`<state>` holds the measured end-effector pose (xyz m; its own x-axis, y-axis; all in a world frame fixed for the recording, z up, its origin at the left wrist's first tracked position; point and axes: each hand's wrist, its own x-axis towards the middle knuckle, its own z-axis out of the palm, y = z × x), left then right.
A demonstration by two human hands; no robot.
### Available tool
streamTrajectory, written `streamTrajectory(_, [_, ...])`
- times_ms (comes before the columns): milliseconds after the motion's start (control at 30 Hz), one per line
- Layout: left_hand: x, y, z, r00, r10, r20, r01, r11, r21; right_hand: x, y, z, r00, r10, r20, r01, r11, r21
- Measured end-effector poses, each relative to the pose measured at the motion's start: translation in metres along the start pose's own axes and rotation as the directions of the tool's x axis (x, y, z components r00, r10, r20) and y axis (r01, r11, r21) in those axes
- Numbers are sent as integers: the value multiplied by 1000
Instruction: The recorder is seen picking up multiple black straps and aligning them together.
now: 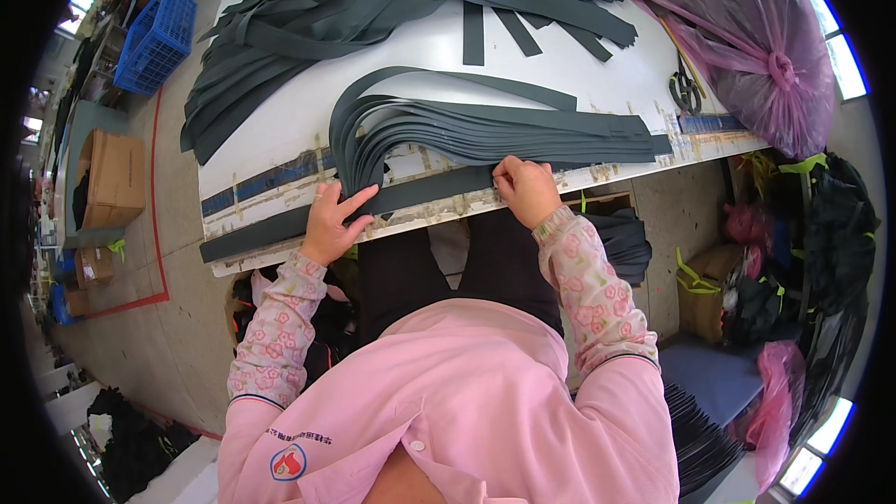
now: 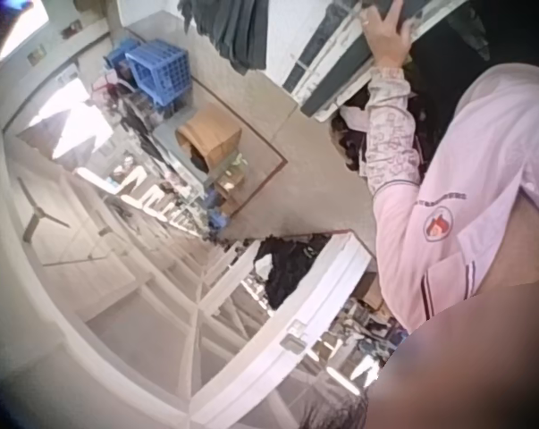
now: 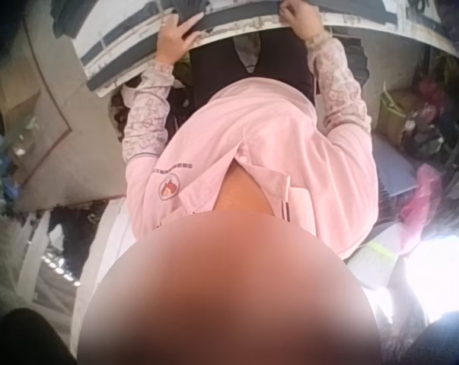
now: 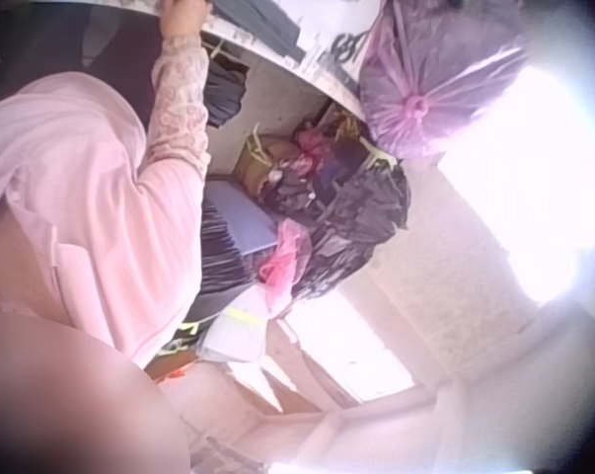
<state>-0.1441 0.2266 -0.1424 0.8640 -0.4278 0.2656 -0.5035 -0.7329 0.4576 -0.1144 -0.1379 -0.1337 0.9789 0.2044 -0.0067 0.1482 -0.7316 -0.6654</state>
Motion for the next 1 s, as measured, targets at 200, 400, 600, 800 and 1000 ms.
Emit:
streamTrajectory(200, [0,0,-2,999,-37,24,37,999,-6,2,4,-23,955,165,245,-245,907,342])
streamTrajectory(400, [11,2,-4,998,68,8,-68,996,62,-16,-32,-2,959,75,274,-209,840,501])
streamTrajectory(600, [31,6,-33,989,-23,148,37,995,-94,2,-49,56,978,12,208,-43,989,144])
streamTrajectory(800, [141,104,-156,840,-48,540,462,583,-668,-8,-137,-35,946,-301,119,226,878,422])
streamTrajectory(1000, [250,301,-200,851,381,362,231,348,-909,-58,-185,-174,695,-566,-443,632,775,0])
